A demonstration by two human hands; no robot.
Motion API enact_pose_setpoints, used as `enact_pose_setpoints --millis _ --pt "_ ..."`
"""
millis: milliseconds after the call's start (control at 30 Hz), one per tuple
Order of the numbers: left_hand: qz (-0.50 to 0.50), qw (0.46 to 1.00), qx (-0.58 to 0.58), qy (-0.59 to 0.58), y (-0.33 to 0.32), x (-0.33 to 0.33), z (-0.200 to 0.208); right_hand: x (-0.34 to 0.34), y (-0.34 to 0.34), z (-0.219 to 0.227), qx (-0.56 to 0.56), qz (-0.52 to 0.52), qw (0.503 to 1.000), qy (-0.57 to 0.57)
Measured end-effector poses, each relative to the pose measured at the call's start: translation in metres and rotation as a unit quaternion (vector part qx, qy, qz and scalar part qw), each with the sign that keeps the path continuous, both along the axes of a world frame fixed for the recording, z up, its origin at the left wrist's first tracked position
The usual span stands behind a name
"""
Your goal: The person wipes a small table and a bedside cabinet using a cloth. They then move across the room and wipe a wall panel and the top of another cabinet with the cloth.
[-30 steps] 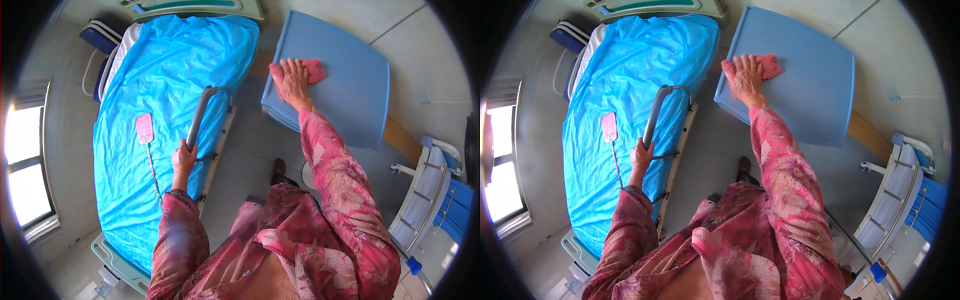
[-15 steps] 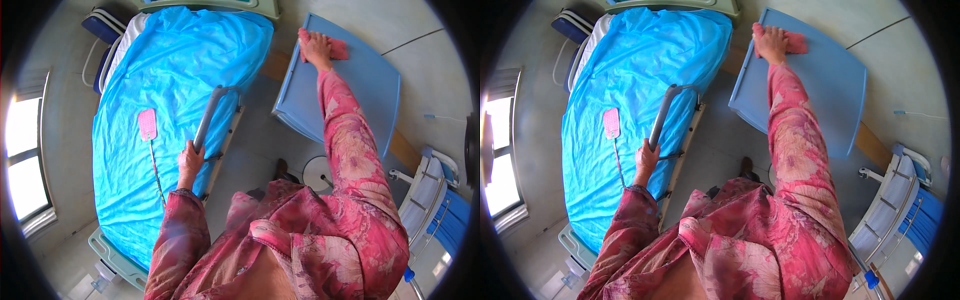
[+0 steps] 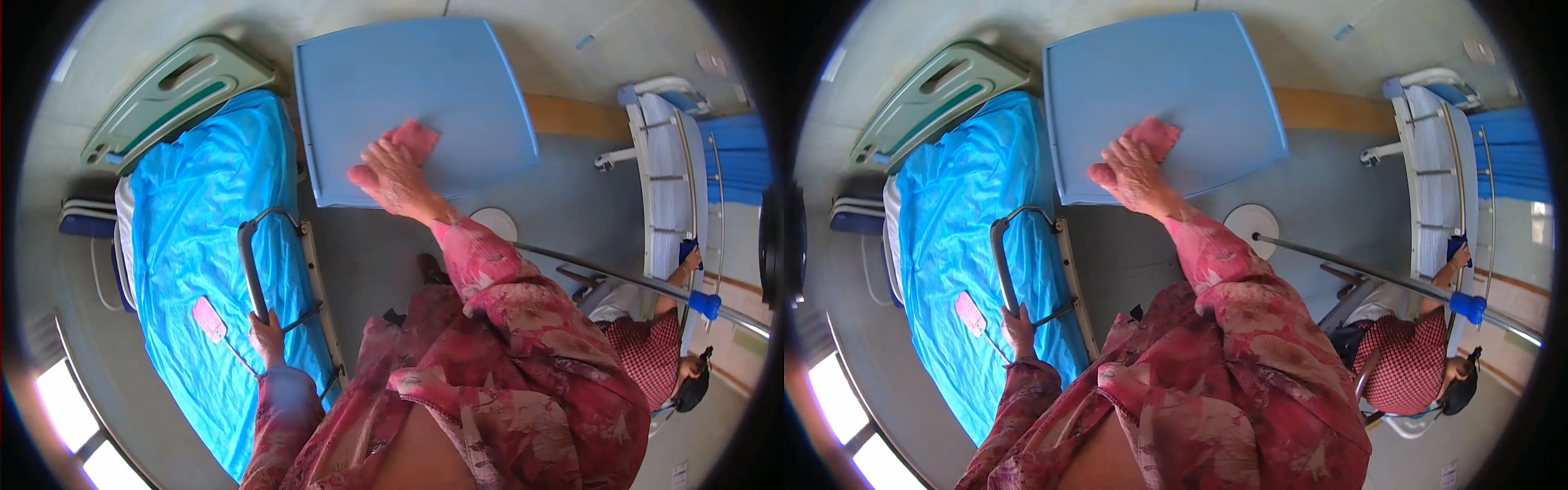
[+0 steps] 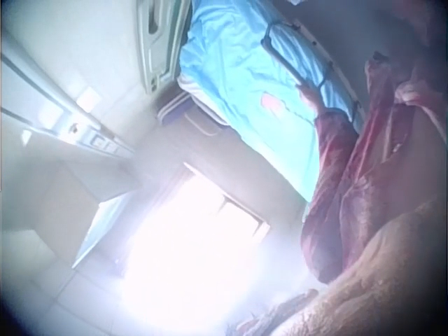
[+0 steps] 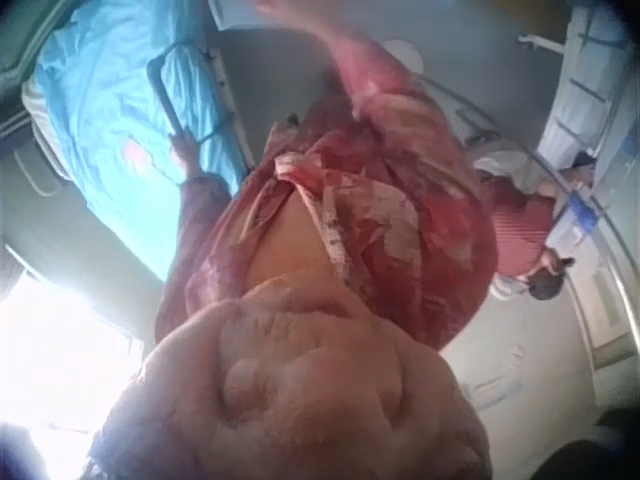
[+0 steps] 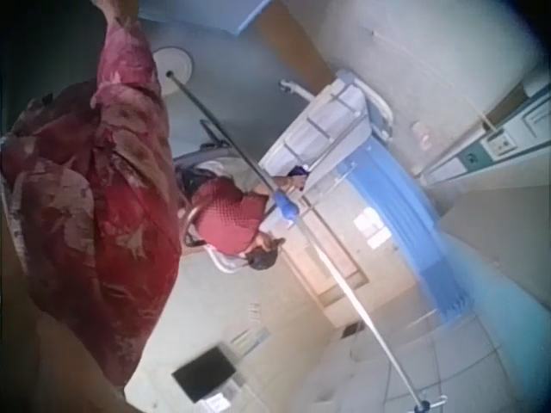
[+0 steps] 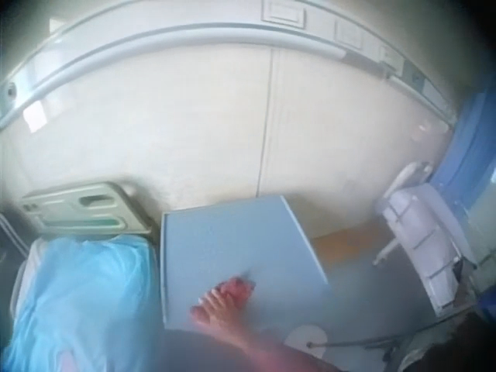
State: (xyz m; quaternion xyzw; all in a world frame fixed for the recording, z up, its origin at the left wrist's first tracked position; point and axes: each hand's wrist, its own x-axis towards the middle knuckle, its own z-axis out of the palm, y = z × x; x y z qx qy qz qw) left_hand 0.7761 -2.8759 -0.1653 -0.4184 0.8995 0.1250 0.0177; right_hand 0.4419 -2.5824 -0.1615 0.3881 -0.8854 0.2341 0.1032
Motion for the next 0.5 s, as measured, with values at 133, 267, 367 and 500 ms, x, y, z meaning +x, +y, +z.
enact_pose_setpoints --millis 133,267,367,500 --pt "-0.018 1.0 -0.025 -0.003 -0.003 0.005 -0.007 -0.006 0.091 -0.007 -0.001 -0.105 0.994 -0.013" --pt "-0.008 1.0 -0.02 0.005 -0.007 0.012 -0.011 -0.032 0.16 -0.005 0.062 -0.224 0.973 -0.009" --pt "-0.009 1.0 -0.004 0.011 0.002 0.004 -0.003 -0.067 0.203 -0.022 0.086 -0.25 0.964 0.024" --pt "-0.007 0.999 -0.036 -0.02 0.004 0.0 -0.001 -0.113 0.196 -0.034 0.106 -0.324 0.937 0.078"
